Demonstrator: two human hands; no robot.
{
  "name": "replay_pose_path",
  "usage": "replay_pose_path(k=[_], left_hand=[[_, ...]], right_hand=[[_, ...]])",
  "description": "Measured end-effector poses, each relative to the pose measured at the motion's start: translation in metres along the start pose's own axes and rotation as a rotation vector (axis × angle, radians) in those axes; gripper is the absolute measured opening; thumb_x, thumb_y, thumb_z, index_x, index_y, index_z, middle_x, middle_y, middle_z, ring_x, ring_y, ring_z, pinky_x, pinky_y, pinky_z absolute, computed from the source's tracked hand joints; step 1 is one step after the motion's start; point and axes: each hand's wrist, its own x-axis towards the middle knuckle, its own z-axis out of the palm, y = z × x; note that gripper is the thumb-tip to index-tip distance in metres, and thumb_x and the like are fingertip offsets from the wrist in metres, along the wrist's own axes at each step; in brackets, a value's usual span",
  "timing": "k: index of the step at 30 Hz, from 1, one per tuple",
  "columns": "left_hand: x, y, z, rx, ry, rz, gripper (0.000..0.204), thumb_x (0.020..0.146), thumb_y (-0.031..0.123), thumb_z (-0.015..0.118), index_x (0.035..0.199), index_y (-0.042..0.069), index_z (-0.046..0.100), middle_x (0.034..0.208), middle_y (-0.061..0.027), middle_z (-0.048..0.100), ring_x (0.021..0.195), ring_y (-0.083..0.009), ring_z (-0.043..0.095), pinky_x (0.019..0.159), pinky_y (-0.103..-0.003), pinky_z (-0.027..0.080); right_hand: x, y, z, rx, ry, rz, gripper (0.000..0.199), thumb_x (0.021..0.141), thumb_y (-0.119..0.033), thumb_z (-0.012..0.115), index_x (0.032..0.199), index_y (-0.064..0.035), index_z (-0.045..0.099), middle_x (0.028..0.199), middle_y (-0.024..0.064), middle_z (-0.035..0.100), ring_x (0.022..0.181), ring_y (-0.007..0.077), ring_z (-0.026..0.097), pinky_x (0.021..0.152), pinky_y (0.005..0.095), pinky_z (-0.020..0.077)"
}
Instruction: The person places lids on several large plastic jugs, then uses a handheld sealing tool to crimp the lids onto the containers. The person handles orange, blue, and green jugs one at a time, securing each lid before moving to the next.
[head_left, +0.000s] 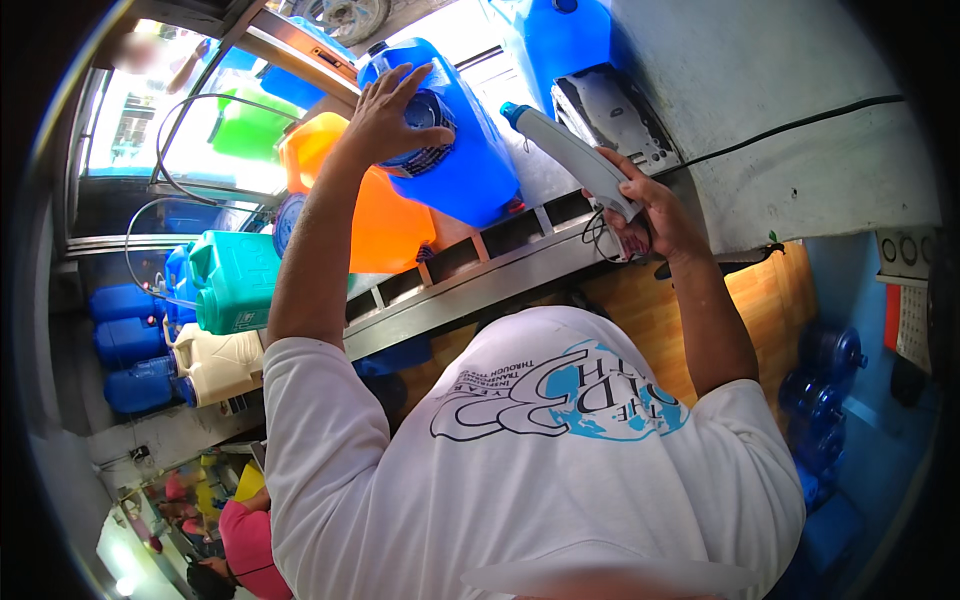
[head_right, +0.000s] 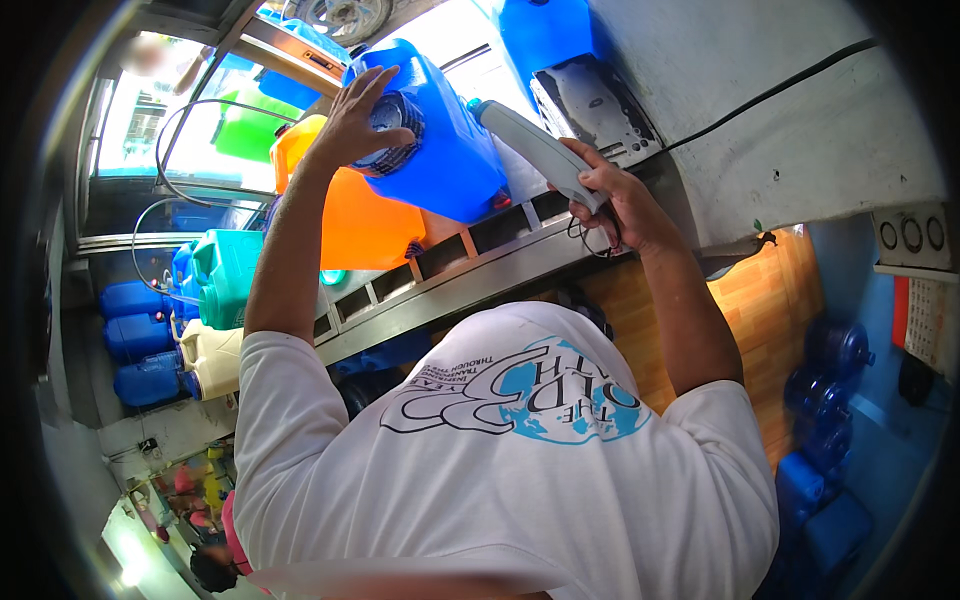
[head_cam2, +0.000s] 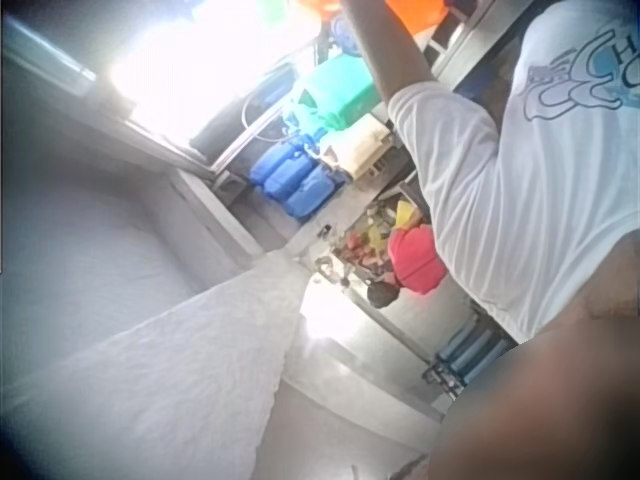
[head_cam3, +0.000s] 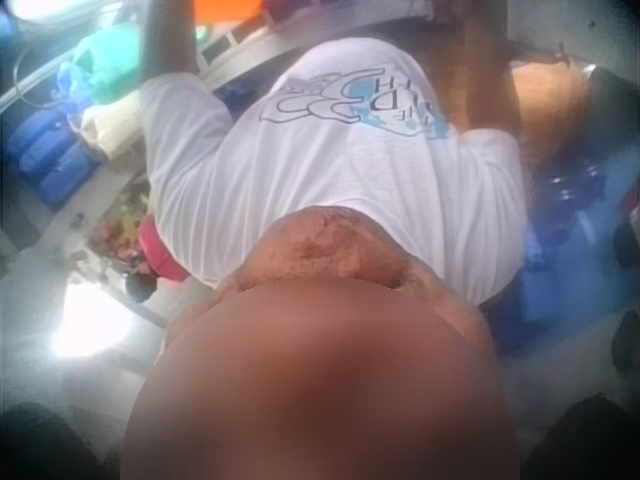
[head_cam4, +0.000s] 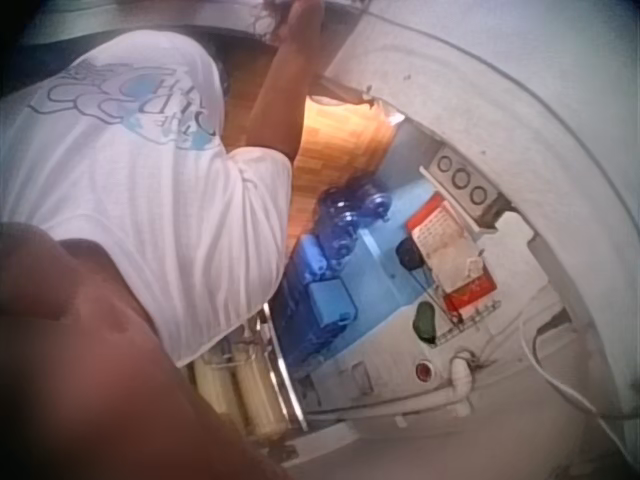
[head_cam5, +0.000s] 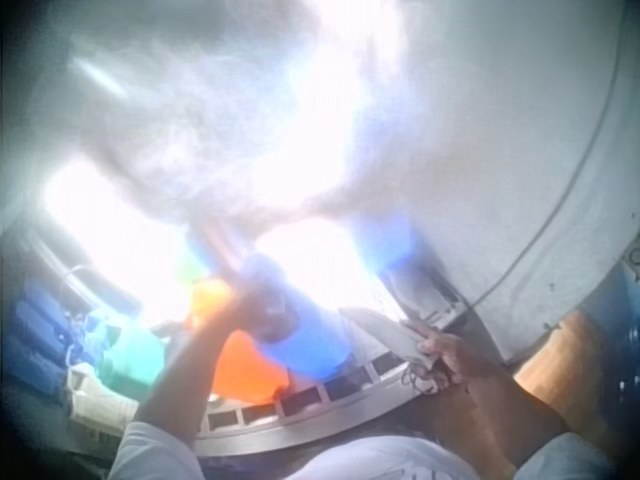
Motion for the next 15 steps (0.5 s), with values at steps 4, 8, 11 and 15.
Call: replay_pose_path(k=[4,8,11,15], left_hand=[[-0.011,0.006,0.013,-0.154,0.017,-0.106,0.095,0.073,0.076,0.071,0.148,0.021,0.049,0.151,-0.0203,0.046,0.139,-0.0422,0.044,0.113,-0.056,0.038],[-0.008,0.009,0.015,-0.203,0.01,-0.319,0.084,0.079,0.074,0.067,0.14,0.017,0.058,0.143,-0.021,0.054,0.131,-0.0385,0.053,0.109,-0.049,0.044],[-0.004,0.006,0.006,-0.217,-0.076,-0.467,0.085,0.082,0.079,0.058,0.136,0.014,0.061,0.132,-0.0226,0.062,0.12,-0.0368,0.062,0.104,-0.045,0.048],[-0.011,-0.001,-0.02,-0.307,-0.24,-0.616,0.096,0.081,0.086,0.051,0.136,0.007,0.059,0.123,-0.0237,0.067,0.114,-0.0347,0.066,0.1,-0.042,0.05]], right_hand=[[-0.001,0.001,-0.004,-0.004,-0.003,-0.007,0.073,0.088,-0.024,0.052,0.156,-0.008,0.031,0.114,0.0187,0.062,0.068,0.0103,0.052,0.064,0.0217,0.0487],[0.0,0.0,-0.008,-0.004,0.01,0.0,0.073,0.088,-0.024,0.052,0.156,-0.0079,0.031,0.113,0.0176,0.062,0.068,0.01,0.052,0.064,0.0211,0.048],[0.0,-0.001,-0.01,-0.035,0.028,0.006,0.073,0.088,-0.025,0.053,0.157,-0.0092,0.032,0.113,0.0155,0.063,0.068,0.0089,0.054,0.059,0.0208,0.0473],[0.002,-0.002,-0.011,-0.002,0.041,-0.018,0.073,0.089,-0.024,0.053,0.157,-0.0094,0.031,0.112,0.0151,0.063,0.069,0.0087,0.055,0.058,0.0211,0.0473]])
